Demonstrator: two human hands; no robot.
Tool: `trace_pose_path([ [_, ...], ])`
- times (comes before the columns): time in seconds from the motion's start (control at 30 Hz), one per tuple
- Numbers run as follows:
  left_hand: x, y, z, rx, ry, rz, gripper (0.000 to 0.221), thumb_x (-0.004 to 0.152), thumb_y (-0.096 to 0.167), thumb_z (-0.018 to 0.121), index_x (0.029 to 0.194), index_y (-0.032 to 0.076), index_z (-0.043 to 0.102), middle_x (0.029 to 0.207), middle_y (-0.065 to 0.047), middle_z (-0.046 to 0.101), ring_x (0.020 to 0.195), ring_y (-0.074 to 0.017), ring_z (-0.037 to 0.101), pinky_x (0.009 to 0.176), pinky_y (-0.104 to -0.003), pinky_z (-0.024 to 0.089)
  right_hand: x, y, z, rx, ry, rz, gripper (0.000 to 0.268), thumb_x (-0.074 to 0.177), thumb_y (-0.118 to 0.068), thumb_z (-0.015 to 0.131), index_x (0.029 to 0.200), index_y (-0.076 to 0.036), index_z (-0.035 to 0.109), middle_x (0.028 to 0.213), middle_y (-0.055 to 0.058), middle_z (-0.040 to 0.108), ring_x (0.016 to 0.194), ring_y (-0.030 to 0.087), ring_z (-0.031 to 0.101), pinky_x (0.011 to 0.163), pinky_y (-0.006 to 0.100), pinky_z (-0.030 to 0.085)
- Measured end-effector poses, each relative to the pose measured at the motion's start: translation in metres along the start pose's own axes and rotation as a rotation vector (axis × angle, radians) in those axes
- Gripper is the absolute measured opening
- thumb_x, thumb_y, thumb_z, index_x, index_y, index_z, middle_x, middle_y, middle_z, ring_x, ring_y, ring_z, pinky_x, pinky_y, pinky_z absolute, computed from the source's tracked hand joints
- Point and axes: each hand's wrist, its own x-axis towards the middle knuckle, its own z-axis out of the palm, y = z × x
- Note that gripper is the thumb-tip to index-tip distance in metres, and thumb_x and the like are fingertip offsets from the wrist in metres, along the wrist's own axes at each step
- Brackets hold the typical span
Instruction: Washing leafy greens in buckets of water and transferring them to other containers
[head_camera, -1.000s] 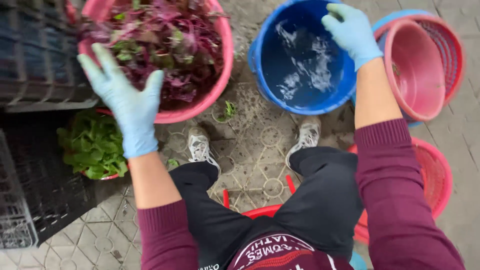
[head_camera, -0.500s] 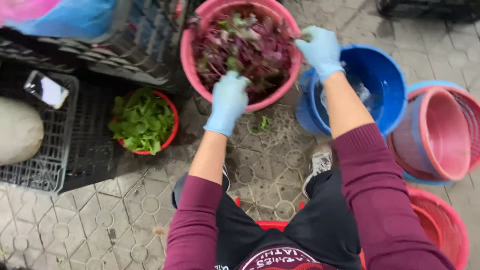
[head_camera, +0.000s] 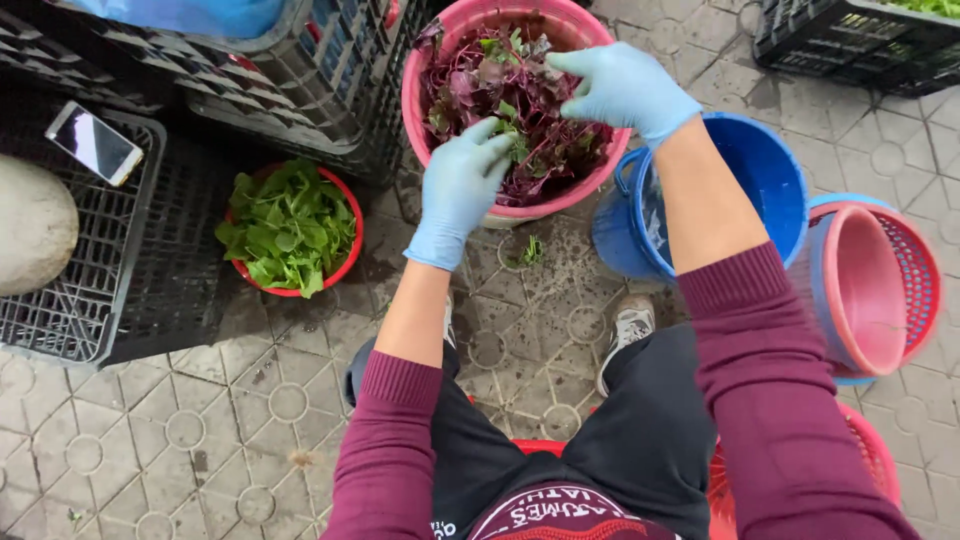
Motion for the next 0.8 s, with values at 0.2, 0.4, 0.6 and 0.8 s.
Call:
trace_pose_path([
  [0.2,-0.001,-0.033,0.009,-0.203,0.174,-0.306,0.037,0.099,0.019,0.075,0.133,0.006,0.078,0.14,-0.011,0.077,0.133,-0.0279,0.07,0.112,-0.036,0.055,-0.016,0.028,0.028,0.605,0.379,0.288,0.026,0.105,0.001,0.071,0.129,0.003,0.08,0.105,0.014,0.083,0.082,0.014,0.077,0.069,0.024,0.064],
  [0.4,0.034,-0.091,0.069,-0.555,0.169,-0.614,0.096,0.099,0.045,0.076,0.167,-0.009,0.035,0.173,-0.03,0.039,0.161,-0.0396,0.041,0.132,-0.042,0.034,0.001,0.032,0.097,0.503,-0.046,0.677,0.114,0.082,-0.034,0.091,0.17,0.005,0.031,0.169,0.03,0.045,0.15,0.039,0.054,0.126,0.044,0.042],
  [0.6,0.048,-0.15,0.153,-0.495,-0.107,-1.038,0.13,0.074,0.071,0.1,0.177,0.035,0.028,0.183,-0.011,0.028,0.165,-0.0285,0.039,0.138,-0.046,0.035,0.025,0.061,0.185,1.21,0.157,0.691,0.164,0.075,-0.008,0.116,0.176,-0.015,-0.013,0.174,0.033,0.041,0.159,0.048,0.048,0.121,0.054,0.056],
  [0.8,0.058,-0.123,0.126,-1.142,0.182,-1.041,0.057,0.07,-0.001,0.083,0.126,0.003,0.075,0.108,-0.016,0.078,0.098,-0.0326,0.076,0.081,-0.048,0.065,0.024,0.032,0.12,1.149,0.128,0.674,0.058,0.064,-0.02,0.109,0.115,-0.01,0.085,0.106,0.008,0.084,0.098,0.021,0.081,0.096,0.038,0.066],
])
